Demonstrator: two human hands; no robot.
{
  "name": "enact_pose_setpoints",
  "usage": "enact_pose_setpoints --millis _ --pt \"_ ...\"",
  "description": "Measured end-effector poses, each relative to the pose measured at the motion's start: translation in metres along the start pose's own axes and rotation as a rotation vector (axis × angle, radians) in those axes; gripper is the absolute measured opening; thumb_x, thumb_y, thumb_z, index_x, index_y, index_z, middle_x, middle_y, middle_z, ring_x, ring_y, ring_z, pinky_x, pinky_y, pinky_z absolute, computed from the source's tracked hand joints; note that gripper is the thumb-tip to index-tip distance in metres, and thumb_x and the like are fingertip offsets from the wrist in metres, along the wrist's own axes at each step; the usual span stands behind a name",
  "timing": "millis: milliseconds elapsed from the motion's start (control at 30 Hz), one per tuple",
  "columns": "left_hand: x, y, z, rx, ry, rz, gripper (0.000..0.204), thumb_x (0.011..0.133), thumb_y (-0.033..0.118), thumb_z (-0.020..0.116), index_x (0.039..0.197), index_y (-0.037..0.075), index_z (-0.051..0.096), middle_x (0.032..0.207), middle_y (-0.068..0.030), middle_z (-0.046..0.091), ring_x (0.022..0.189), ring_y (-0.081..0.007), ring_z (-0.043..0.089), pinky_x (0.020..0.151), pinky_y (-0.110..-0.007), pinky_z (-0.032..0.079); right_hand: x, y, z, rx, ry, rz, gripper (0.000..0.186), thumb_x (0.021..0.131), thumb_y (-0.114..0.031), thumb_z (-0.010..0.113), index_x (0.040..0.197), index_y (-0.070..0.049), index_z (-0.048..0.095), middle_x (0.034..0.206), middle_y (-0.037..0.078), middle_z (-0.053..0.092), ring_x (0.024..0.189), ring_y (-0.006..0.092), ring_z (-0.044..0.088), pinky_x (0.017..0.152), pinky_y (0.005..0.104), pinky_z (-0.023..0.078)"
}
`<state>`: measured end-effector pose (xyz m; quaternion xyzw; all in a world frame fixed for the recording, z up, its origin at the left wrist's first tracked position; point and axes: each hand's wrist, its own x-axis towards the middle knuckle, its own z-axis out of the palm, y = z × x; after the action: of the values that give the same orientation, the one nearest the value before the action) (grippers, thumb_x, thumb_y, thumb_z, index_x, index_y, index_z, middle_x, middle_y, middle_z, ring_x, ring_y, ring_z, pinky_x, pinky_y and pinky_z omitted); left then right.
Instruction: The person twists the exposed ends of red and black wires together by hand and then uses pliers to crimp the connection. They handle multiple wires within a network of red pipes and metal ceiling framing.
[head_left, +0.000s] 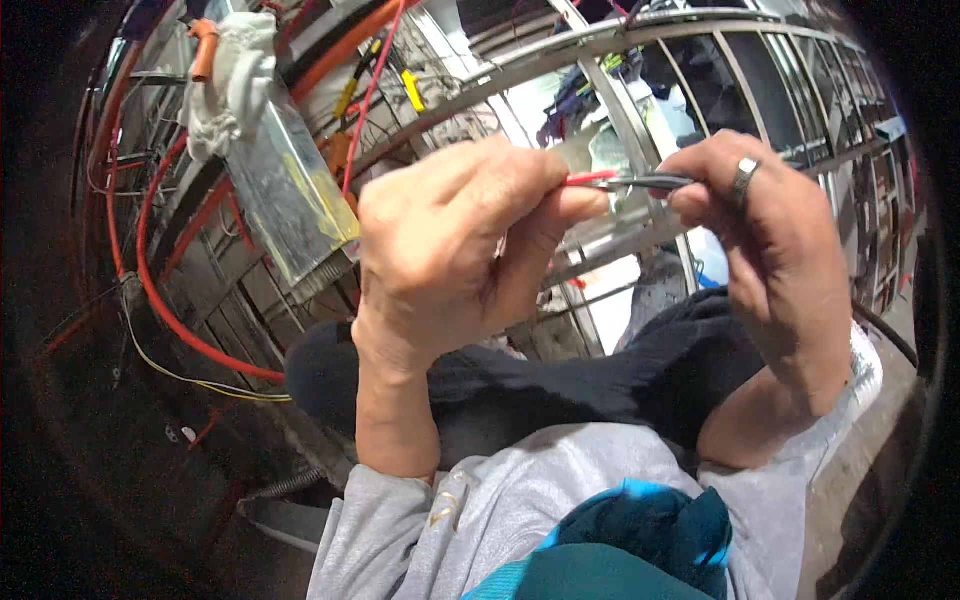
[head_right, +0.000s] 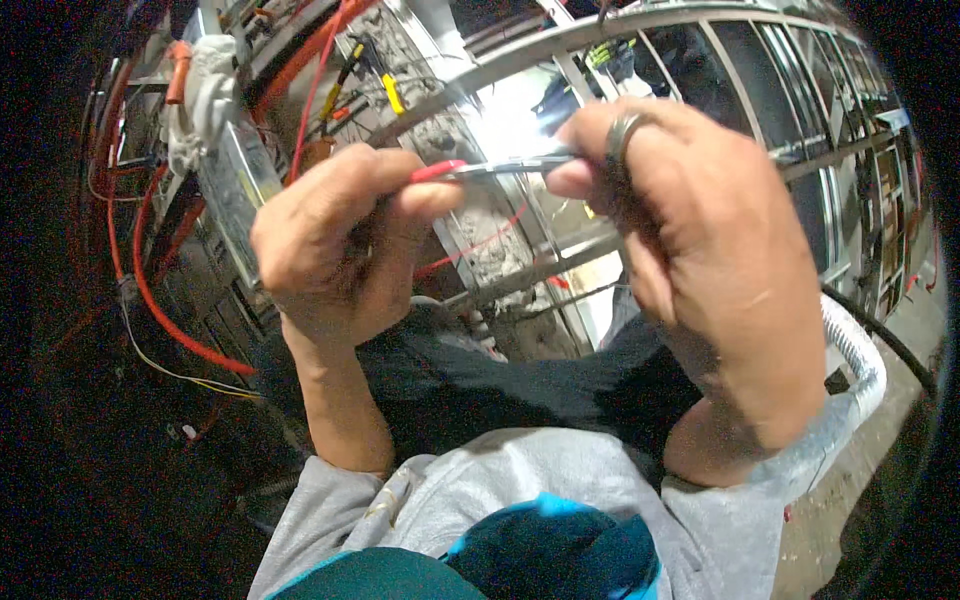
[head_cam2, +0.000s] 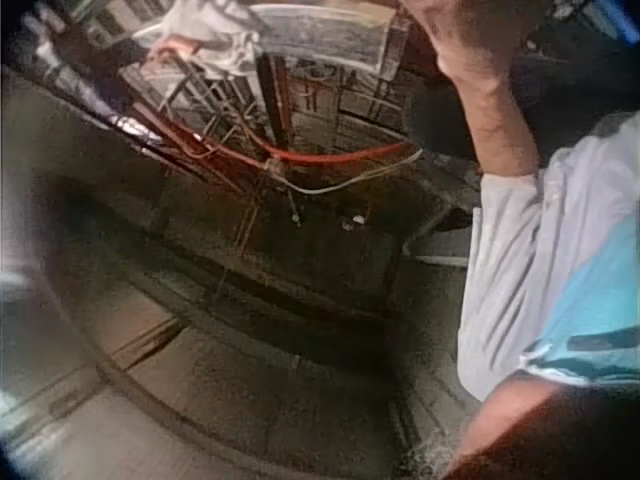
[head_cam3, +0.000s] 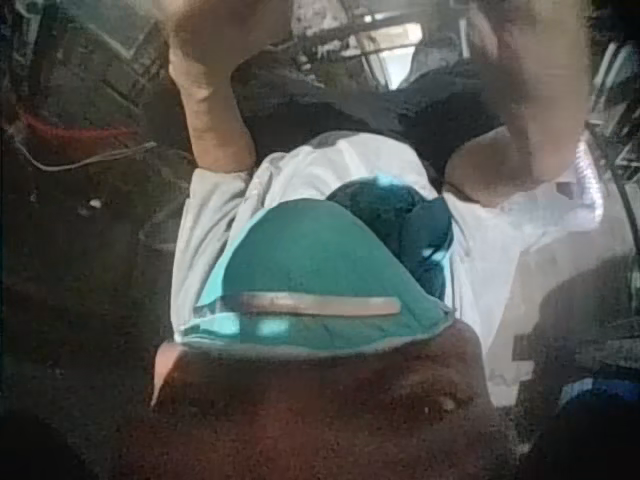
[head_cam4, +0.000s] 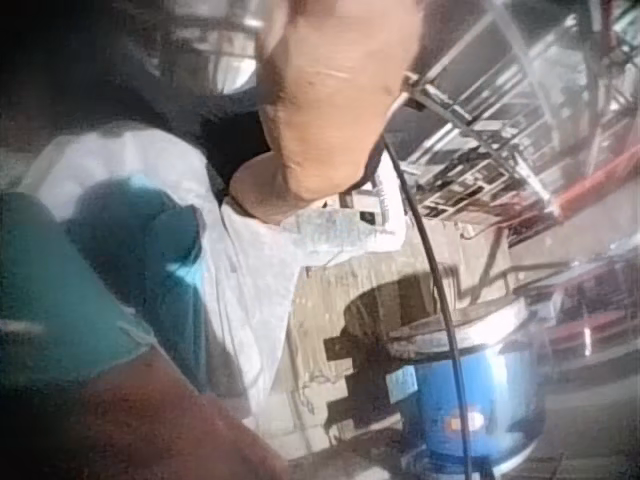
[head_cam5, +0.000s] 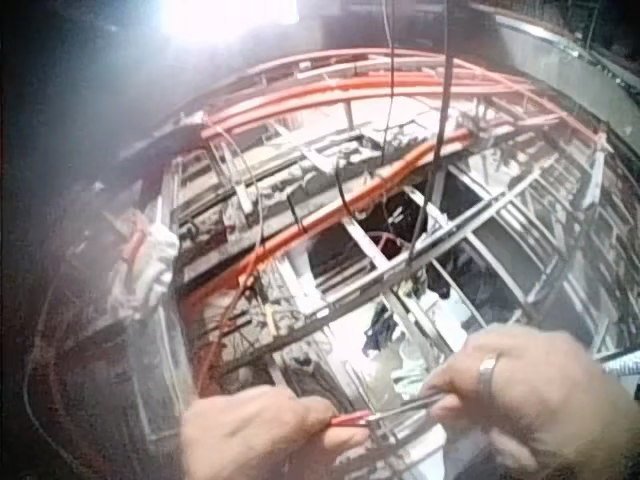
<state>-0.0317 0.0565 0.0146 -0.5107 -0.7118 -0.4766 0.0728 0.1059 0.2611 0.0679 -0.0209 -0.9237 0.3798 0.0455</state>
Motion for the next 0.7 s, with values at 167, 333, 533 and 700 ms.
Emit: enact_pose_setpoints --millis 167,333,533,700 --pt "0.011 0.007 0.001 -0.036 -0.005 0.018 0.017 0.082 0.009 0.083 0.088 0.0 0.069 0.07 -0.0117 0.066 0.057 -0.0252 0.064 0.052 -0.033 0.048 0.001 -0.01 0.0 -0.089 0.061 0.005 0.016 0.093 0.001 0.062 0.108 0.001 0.067 0.092 0.017 0.065 0.083 0.0322 0.065 0.075 0.0363 0.051" --pt "0.013 0.019 0.0 -0.044 -0.061 -0.02 0.019 0.081 0.011 0.084 0.088 0.002 0.069 0.07 -0.0114 0.066 0.058 -0.0262 0.065 0.052 -0.035 0.05 0.002 -0.022 -0.004 -0.059 0.026 0.033 0.029 0.09 -0.001 0.066 0.118 -0.006 0.066 0.108 0.017 0.07 0.097 0.0374 0.066 0.084 0.0425 0.049" --pt "0.013 0.016 0.006 -0.131 -0.074 -0.04 0.017 0.083 0.012 0.083 0.088 0.003 0.07 0.075 -0.0121 0.068 0.062 -0.0275 0.068 0.055 -0.035 0.052 -0.005 -0.017 -0.011 -0.076 -0.05 0.087 0.028 0.091 -0.004 0.065 0.119 -0.008 0.067 0.108 0.016 0.071 0.097 0.0363 0.066 0.085 0.0429 0.049" --pt "0.017 0.029 -0.012 0.128 -0.153 -0.085 0.013 0.09 0.013 0.079 0.093 0.002 0.073 0.075 -0.0078 0.069 0.063 -0.0149 0.065 0.058 -0.029 0.05 0.002 -0.018 -0.014 -0.031 0.019 -0.047 0.032 0.084 0.006 0.061 0.115 -0.001 0.067 0.102 0.016 0.071 0.088 0.0286 0.071 0.08 0.0353 0.055"
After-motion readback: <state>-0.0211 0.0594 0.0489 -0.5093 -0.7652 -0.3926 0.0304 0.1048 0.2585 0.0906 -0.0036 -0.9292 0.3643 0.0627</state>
